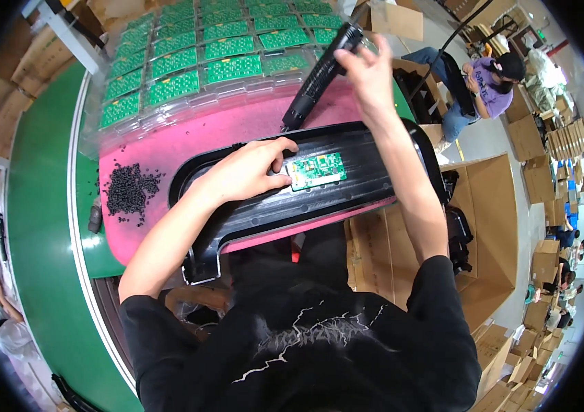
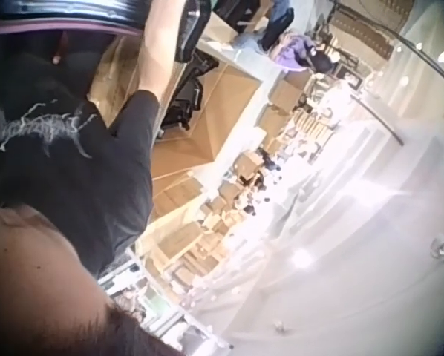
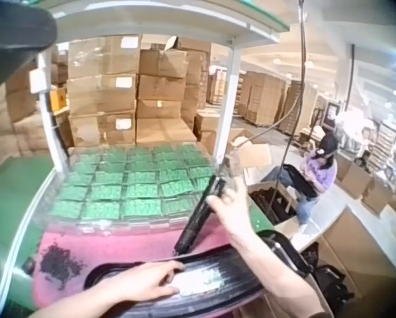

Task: Assembling circuit boards into black plastic housings using an electric screwdriver.

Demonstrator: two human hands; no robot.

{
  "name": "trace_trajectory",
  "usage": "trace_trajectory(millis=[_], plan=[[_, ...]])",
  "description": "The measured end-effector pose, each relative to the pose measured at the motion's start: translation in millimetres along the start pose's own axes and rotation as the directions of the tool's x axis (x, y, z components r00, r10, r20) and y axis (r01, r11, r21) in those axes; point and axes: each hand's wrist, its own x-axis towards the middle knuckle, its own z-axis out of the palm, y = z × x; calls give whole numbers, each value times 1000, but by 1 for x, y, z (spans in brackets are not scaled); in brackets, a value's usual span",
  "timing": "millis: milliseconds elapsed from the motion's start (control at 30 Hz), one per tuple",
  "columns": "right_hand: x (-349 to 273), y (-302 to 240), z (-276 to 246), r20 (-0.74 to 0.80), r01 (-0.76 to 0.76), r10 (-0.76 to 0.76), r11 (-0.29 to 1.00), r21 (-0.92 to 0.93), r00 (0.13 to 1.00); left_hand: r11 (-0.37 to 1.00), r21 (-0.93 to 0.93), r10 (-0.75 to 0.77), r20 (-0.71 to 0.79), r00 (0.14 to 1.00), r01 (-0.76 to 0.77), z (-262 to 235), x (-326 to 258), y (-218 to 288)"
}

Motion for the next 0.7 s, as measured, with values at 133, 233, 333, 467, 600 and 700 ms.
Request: trace_trajectory(millis=[133,233,333,467,600,700], plan=[[-12,18,20,461,-278,172,945,174,870,1000,0,5,8,1000,-5,-2,-2,-2],[-21,6,26,464,-273,141,934,231,875,1000,-17,-2,-1,1000,2,-5,-5,2],[-31,-23,34,176,-18,-76,878,479,981,1000,-21,15,-35,999,-16,-1,-4,-2],[-44,-59,26,94,18,-81,843,538,992,996,-76,-56,-146,988,45,-5,-4,7],[-65,-73,23,125,1,-88,821,572,988,977,-163,62,-407,911,-139,-5,-6,21],[-82,-78,18,243,-90,-80,784,615,967,943,-309,27,-307,951,-126,-2,-9,15]])
